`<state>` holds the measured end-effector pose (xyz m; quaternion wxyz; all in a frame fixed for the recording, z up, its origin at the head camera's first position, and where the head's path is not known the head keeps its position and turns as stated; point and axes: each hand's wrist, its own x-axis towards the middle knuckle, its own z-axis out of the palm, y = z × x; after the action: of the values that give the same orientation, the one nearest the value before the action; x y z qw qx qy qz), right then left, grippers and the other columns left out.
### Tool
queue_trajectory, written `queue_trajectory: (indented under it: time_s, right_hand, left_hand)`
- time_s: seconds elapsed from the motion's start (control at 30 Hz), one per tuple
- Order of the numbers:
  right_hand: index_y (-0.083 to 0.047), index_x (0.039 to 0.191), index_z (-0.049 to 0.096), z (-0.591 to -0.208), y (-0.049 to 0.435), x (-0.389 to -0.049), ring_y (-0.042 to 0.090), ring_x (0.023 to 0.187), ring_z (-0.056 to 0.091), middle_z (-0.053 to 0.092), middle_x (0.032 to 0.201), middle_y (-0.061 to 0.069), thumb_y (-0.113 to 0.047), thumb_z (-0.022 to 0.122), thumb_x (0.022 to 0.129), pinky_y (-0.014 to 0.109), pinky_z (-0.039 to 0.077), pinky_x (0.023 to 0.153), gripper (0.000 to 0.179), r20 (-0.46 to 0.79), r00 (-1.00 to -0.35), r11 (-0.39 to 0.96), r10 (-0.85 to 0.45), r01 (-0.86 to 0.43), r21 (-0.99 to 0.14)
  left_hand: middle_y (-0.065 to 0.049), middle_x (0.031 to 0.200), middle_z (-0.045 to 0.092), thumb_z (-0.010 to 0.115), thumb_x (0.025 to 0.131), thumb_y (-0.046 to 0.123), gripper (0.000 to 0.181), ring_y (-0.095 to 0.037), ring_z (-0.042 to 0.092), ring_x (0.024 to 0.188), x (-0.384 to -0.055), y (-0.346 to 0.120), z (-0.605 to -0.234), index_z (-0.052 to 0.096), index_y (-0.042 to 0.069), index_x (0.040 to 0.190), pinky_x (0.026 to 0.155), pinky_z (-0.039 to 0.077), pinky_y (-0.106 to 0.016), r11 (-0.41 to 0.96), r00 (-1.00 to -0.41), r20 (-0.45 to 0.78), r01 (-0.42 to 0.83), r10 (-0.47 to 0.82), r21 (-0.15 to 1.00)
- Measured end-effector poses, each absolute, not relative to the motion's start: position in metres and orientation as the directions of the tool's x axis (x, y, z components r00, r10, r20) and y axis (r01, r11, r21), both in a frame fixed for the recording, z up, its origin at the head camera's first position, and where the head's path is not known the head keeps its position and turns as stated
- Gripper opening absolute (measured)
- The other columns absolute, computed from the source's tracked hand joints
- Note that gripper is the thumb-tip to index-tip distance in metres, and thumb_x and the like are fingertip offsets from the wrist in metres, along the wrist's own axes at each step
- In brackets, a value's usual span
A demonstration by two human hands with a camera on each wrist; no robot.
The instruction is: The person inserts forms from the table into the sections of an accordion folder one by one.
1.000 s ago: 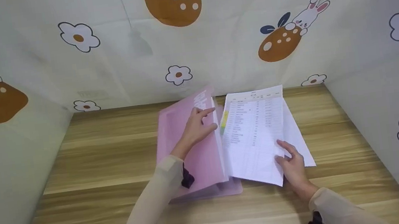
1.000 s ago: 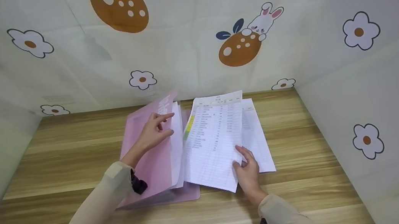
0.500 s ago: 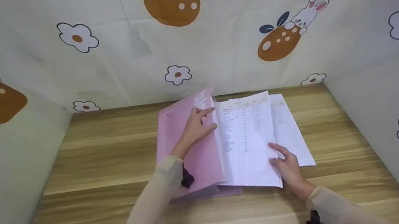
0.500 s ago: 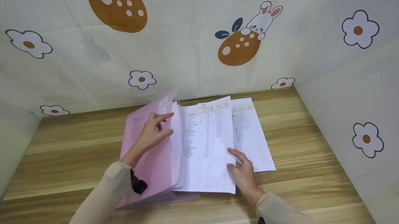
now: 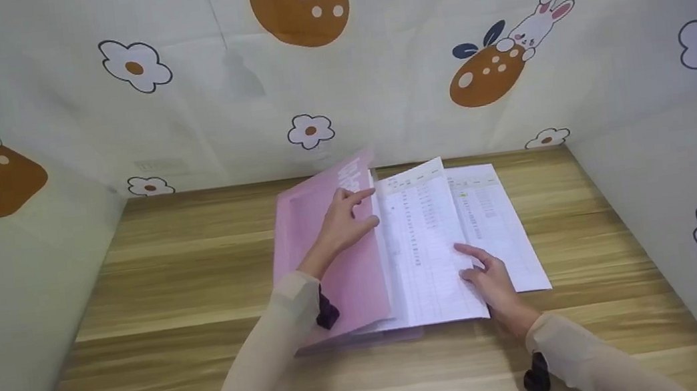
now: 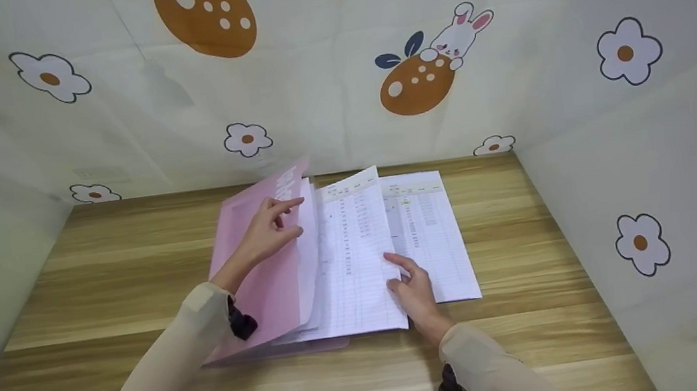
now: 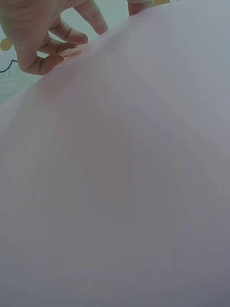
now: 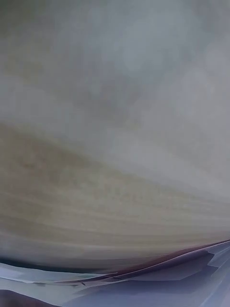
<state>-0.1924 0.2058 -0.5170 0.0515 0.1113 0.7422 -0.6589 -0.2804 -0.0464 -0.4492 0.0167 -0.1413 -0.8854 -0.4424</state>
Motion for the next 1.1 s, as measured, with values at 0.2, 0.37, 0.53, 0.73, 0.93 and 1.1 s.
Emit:
queue_trajectory:
  time_s: [0.2, 0.37, 0.53, 0.73, 0.93, 1.1]
  right_hand:
    - [-0.004, 0.12, 0.054, -0.52, 0.198, -0.2, 0.022, 0.088, 0.052, 0.046, 0.123, 0.011, 0.009, 0.049, 0.073, 0.025, 0.041, 0.07, 0.049, -0.154, -0.983, 0.133, 0.098, 0.166, -0.977]
    - [-0.002, 0.118, 0.055, -0.522, 0.189, -0.203, 0.023, 0.085, 0.053, 0.048, 0.121, 0.013, 0.01, 0.049, 0.072, 0.025, 0.042, 0.067, 0.048, -0.122, -0.989, 0.116, 0.087, 0.132, -0.984]
    - [0.0, 0.117, 0.055, -0.524, 0.18, -0.204, 0.023, 0.086, 0.054, 0.049, 0.12, 0.014, 0.011, 0.049, 0.071, 0.025, 0.043, 0.068, 0.048, -0.094, -0.993, 0.096, 0.073, 0.101, -0.99]
    - [0.0, 0.118, 0.054, -0.526, 0.169, -0.205, 0.024, 0.084, 0.056, 0.051, 0.116, 0.016, 0.011, 0.048, 0.07, 0.03, 0.045, 0.066, 0.049, -0.116, -0.991, 0.054, 0.062, 0.12, -0.991]
    - [0.001, 0.116, 0.055, -0.529, 0.158, -0.207, 0.024, 0.089, 0.054, 0.051, 0.116, 0.015, 0.011, 0.048, 0.069, 0.03, 0.044, 0.07, 0.049, -0.1, -0.993, 0.071, 0.058, 0.104, -0.992]
    - [0.001, 0.116, 0.055, -0.53, 0.149, -0.209, 0.024, 0.097, 0.049, 0.048, 0.121, 0.014, 0.01, 0.049, 0.069, 0.029, 0.042, 0.074, 0.049, -0.094, -0.995, 0.097, 0.046, 0.098, -0.99]
  left_hand:
    - [-0.008, 0.096, 0.039, 0.062, 0.07, 0.016, 0.054, -0.017, 0.038, 0.074, -0.28, -0.046, -0.449, 0.054, 0.011, 0.122, 0.063, 0.034, -0.027, 0.572, -0.96, 0.153, 0.263, 0.234, 0.777]
    - [-0.007, 0.096, 0.039, 0.061, 0.069, 0.016, 0.054, -0.017, 0.039, 0.075, -0.281, -0.046, -0.45, 0.054, 0.012, 0.123, 0.063, 0.034, -0.027, 0.578, -0.961, 0.151, 0.261, 0.232, 0.773]
    - [-0.006, 0.096, 0.039, 0.061, 0.069, 0.017, 0.054, -0.016, 0.039, 0.075, -0.281, -0.045, -0.45, 0.054, 0.013, 0.123, 0.062, 0.034, -0.026, 0.578, -0.963, 0.143, 0.253, 0.23, 0.776]
    - [-0.008, 0.095, 0.04, 0.06, 0.069, 0.015, 0.054, -0.017, 0.038, 0.072, -0.281, -0.046, -0.45, 0.054, 0.012, 0.122, 0.062, 0.033, -0.026, 0.57, -0.954, 0.177, 0.287, 0.241, 0.77]
    - [-0.009, 0.095, 0.04, 0.06, 0.069, 0.015, 0.054, -0.017, 0.038, 0.072, -0.281, -0.046, -0.451, 0.054, 0.011, 0.122, 0.062, 0.034, -0.027, 0.564, -0.949, 0.195, 0.304, 0.246, 0.768]
    - [-0.01, 0.095, 0.041, 0.061, 0.07, 0.015, 0.053, -0.017, 0.039, 0.073, -0.281, -0.046, -0.451, 0.054, 0.01, 0.121, 0.063, 0.035, -0.027, 0.564, -0.947, 0.205, 0.313, 0.246, 0.765]
